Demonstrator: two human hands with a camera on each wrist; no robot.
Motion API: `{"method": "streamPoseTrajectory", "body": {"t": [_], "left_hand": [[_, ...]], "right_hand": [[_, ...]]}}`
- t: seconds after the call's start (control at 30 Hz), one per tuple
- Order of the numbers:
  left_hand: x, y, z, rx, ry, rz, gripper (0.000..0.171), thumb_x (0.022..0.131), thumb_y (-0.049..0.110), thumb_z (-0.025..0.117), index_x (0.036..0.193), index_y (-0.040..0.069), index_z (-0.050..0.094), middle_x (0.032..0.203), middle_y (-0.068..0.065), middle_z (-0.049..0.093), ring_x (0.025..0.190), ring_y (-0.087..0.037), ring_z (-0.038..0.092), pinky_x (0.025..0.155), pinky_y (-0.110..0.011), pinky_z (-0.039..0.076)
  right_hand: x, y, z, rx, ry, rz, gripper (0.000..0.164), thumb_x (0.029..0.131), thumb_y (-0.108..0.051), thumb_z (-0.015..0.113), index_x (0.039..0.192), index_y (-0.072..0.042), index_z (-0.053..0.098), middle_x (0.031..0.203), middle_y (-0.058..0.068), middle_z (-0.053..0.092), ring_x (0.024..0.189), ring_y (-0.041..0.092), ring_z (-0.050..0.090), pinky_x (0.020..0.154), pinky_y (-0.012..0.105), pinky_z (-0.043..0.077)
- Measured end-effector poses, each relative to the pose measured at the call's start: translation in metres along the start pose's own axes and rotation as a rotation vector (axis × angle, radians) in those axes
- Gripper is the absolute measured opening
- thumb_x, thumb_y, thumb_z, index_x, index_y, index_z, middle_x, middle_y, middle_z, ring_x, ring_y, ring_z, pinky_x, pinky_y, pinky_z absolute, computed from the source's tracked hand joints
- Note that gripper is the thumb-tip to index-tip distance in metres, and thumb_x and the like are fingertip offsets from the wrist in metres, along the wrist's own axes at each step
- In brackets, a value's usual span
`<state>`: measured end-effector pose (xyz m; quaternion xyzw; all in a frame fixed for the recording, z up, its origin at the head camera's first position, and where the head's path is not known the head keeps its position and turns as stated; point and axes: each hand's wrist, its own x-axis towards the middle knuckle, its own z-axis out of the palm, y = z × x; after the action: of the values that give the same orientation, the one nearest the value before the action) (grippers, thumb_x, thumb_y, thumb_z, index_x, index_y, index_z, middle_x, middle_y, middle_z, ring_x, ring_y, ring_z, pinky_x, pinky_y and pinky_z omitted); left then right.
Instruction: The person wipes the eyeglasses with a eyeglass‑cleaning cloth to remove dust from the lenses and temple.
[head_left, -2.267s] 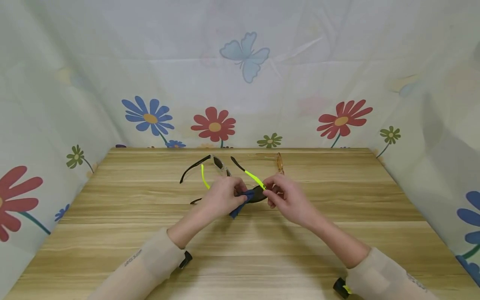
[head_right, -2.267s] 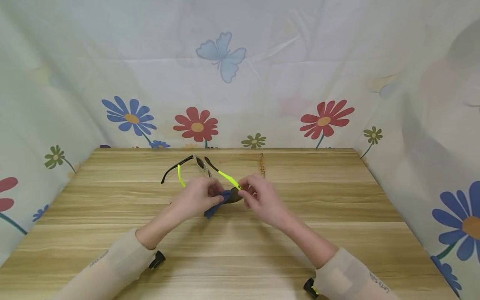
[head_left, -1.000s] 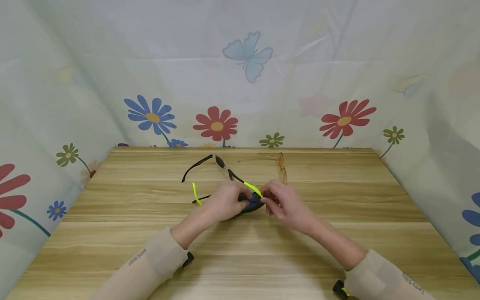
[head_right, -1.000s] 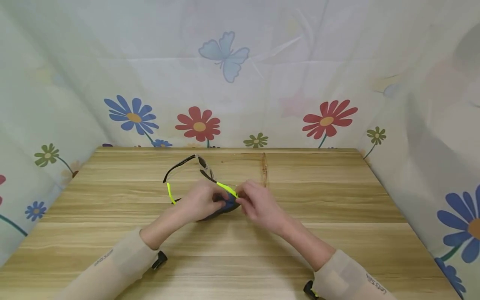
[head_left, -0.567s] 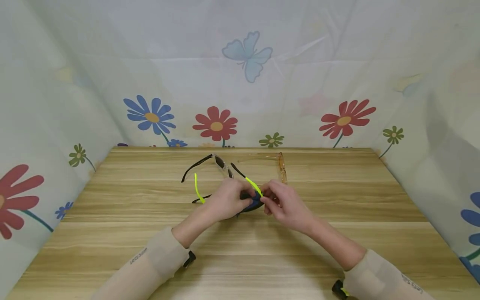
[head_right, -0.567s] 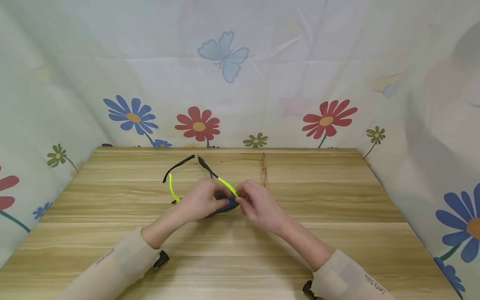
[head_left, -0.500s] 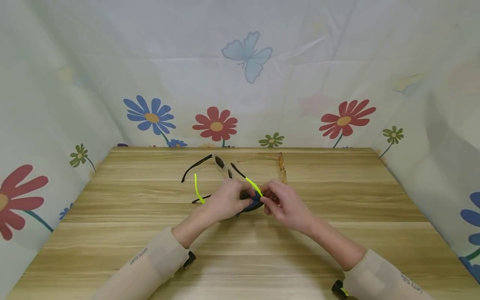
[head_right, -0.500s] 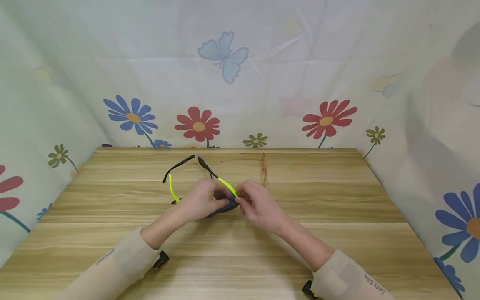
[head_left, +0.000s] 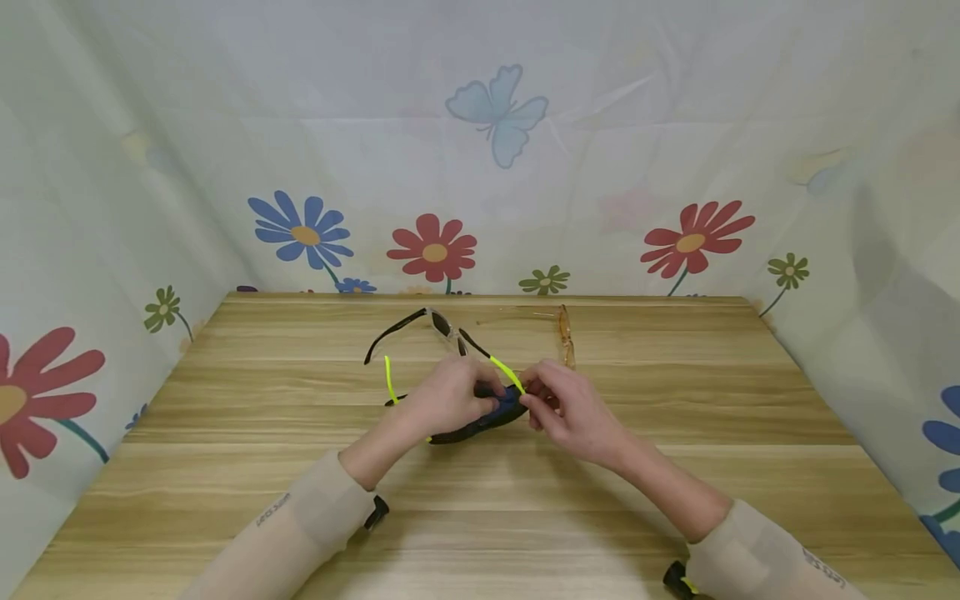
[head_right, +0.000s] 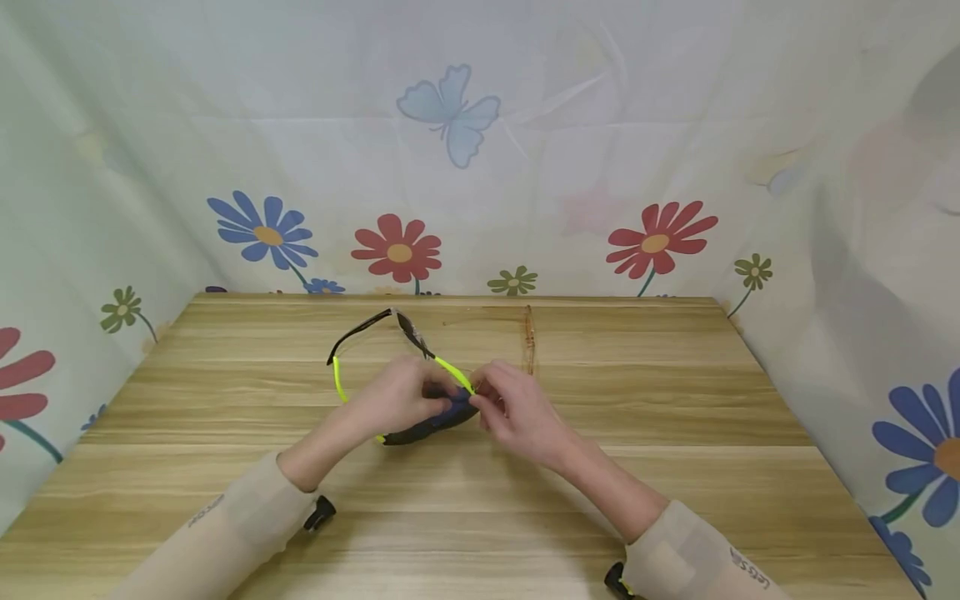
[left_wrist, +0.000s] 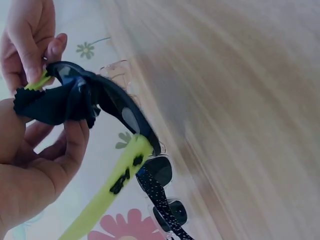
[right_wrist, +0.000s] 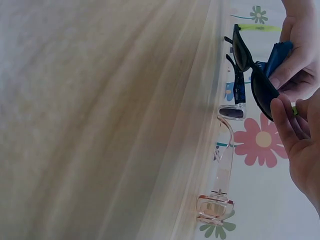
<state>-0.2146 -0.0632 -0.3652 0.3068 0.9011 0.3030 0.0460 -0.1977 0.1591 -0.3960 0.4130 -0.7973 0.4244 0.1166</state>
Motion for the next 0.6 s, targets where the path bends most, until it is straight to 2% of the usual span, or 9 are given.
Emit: {"method": "streamPoseTrajectory", "body": {"t": [0.23, 0.4, 0.6], "left_hand": [[-0.0008, -0.0021, 0.0002, -0.078, -0.023, 0.031, 0.007, 0.091, 0.007, 0.078, 0.097, 0.011, 0.078, 0.091, 0.006, 0.073, 0.088, -0.011, 0.066, 0.079, -0.029, 0.053], [-0.0004, -0.0002, 0.0020, -0.131, -0.022, 0.015, 0.006, 0.093, 0.008, 0.077, 0.099, 0.010, 0.077, 0.089, 0.005, 0.072, 0.082, -0.006, 0.066, 0.077, -0.028, 0.053], [0.0015, 0.0000, 0.0071, -0.096, 0.042, 0.006, 0.007, 0.092, 0.007, 0.077, 0.099, 0.009, 0.078, 0.094, 0.001, 0.072, 0.079, -0.008, 0.065, 0.074, -0.028, 0.053]], "right_hand": [[-0.0001, -0.0031, -0.0013, -0.001, 0.005, 0.011, 0.016, 0.095, 0.009, 0.067, 0.107, 0.001, 0.061, 0.087, 0.002, 0.059, 0.063, 0.005, 0.062, 0.054, 0.023, 0.053], [-0.0008, -0.0031, -0.0027, 0.011, -0.006, 0.025, 0.015, 0.096, 0.009, 0.065, 0.108, 0.000, 0.061, 0.087, 0.006, 0.060, 0.063, 0.005, 0.062, 0.053, 0.023, 0.053], [-0.0018, -0.0011, -0.0032, -0.011, -0.016, 0.012, 0.014, 0.096, 0.008, 0.065, 0.107, 0.000, 0.064, 0.087, 0.001, 0.058, 0.064, 0.004, 0.061, 0.053, 0.023, 0.051]]}}
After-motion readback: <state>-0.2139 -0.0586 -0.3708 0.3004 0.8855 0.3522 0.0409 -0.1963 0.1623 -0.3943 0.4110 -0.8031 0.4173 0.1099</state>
